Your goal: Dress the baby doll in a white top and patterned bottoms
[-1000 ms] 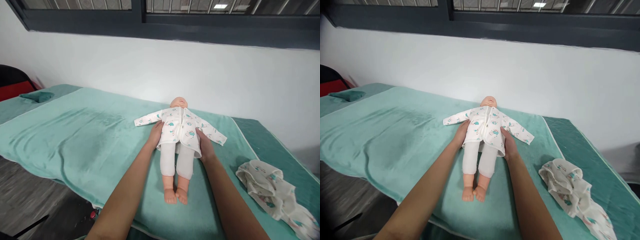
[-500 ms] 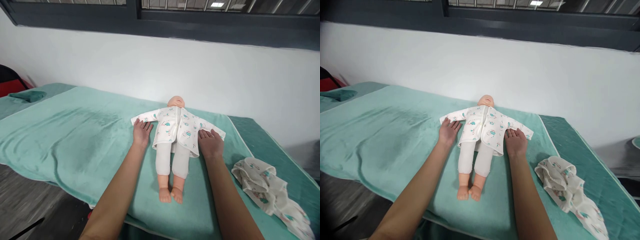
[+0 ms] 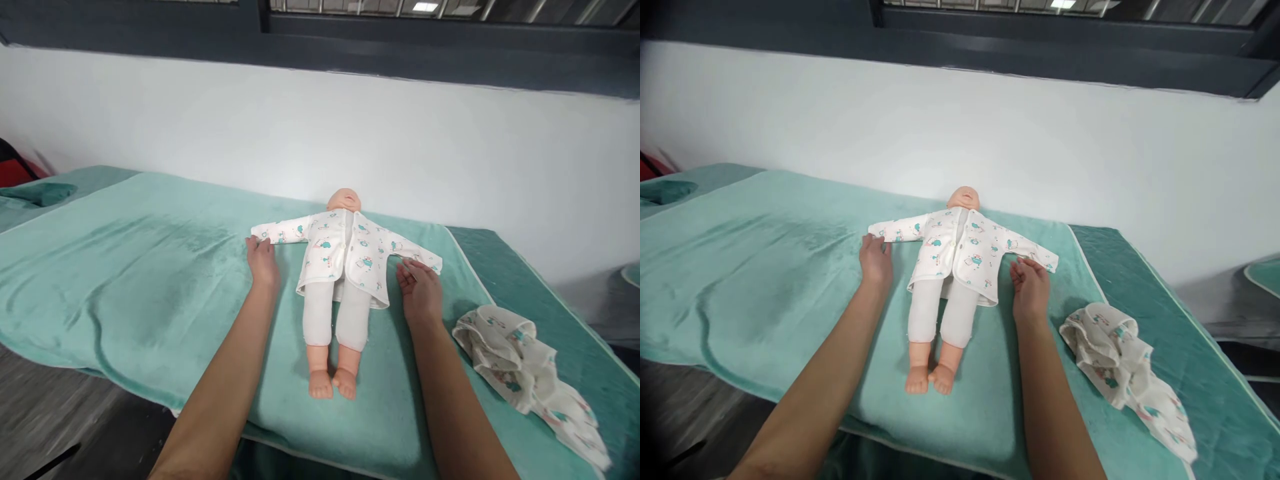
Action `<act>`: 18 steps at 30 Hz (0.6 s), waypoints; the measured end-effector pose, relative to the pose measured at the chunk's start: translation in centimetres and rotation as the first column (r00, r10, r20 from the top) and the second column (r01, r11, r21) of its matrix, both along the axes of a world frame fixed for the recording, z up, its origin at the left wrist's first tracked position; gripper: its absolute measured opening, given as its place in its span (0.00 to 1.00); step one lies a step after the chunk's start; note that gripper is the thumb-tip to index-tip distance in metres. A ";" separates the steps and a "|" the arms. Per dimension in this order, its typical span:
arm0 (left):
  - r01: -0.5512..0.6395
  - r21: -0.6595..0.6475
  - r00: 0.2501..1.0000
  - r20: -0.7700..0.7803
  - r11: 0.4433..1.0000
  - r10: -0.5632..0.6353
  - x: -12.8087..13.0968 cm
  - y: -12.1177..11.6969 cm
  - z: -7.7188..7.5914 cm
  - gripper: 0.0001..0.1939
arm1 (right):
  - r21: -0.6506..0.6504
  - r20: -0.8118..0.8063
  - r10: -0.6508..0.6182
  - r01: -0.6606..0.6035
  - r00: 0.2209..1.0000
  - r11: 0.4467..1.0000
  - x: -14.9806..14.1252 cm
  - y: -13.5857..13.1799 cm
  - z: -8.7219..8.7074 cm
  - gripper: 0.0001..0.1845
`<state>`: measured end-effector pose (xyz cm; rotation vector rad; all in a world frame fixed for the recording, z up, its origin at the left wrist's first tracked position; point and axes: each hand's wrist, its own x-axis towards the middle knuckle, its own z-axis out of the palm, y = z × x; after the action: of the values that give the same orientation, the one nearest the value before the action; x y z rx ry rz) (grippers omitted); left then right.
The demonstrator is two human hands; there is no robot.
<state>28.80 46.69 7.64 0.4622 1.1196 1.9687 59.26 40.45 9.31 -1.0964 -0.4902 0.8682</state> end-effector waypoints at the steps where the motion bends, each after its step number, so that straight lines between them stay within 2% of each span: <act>1: -0.048 -0.023 0.984 -0.171 0.999 0.043 0.2 -0.3 -0.2 0.25 | 0.000 0.150 0.017 -0.017 0.989 1.000 -0.5 -0.7 -0.3 0.13; 2: -0.084 -0.021 0.933 -0.354 0.996 0.071 0.4 -0.7 -0.4 0.25 | -0.005 0.324 0.027 -0.027 0.946 1.000 -0.9 -1.6 -0.5 0.14; 3: -0.093 0.004 0.848 -0.524 0.996 0.082 0.8 -1.2 -0.5 0.24 | -0.013 0.508 0.035 -0.033 0.860 0.999 -1.2 -2.6 -0.7 0.14; 4: -0.067 0.039 0.744 -0.663 0.997 0.076 1.1 -1.7 -0.5 0.23 | -0.011 0.678 0.030 -0.030 0.734 0.999 -1.4 -3.8 -0.8 0.14; 6: 0.065 0.088 0.552 -0.833 0.994 0.037 1.9 -2.8 -0.4 0.20 | 0.014 0.925 -0.014 0.003 0.379 1.000 -1.3 -6.6 -0.7 0.14; 8: 0.224 0.082 0.423 -0.906 0.971 -0.022 2.5 -4.0 -0.2 0.18 | 0.026 0.999 -0.030 0.134 0.030 0.991 -0.5 -9.8 -0.4 0.16; 9: 0.284 0.071 0.381 -0.924 0.956 -0.045 2.7 -4.6 -0.1 0.19 | 0.026 0.996 -0.006 0.230 -0.086 0.973 0.1 -11.3 -0.3 0.17; 10: 0.326 0.063 0.348 -0.936 0.943 -0.058 2.7 -5.3 -0.1 0.19 | 0.026 0.987 0.028 0.330 -0.156 0.944 0.9 -12.8 -0.1 0.18; 12: 0.373 0.070 0.289 -0.956 0.925 -0.045 2.7 -6.8 0.0 0.20 | 0.009 0.976 0.101 0.500 -0.193 0.866 2.8 -15.3 0.1 0.21; 15: 0.450 0.079 0.187 -0.982 0.889 -0.007 2.6 -9.3 0.5 0.19 | -0.144 0.959 0.264 0.625 -0.102 0.767 5.2 -16.8 0.8 0.23; 16: 0.494 0.067 0.173 -0.985 0.867 -0.022 2.7 -10.2 0.8 0.18 | -0.216 0.950 0.308 0.613 -0.048 0.760 5.6 -16.7 1.3 0.23; 18: 0.578 0.031 0.216 -0.969 0.815 -0.117 3.3 -11.8 1.7 0.16 | -0.361 0.928 0.359 0.473 0.098 0.804 5.4 -15.7 2.8 0.20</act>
<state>32.06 34.93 9.30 2.1751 1.0470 1.3388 64.70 24.78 12.08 -2.3359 -1.3940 -0.0847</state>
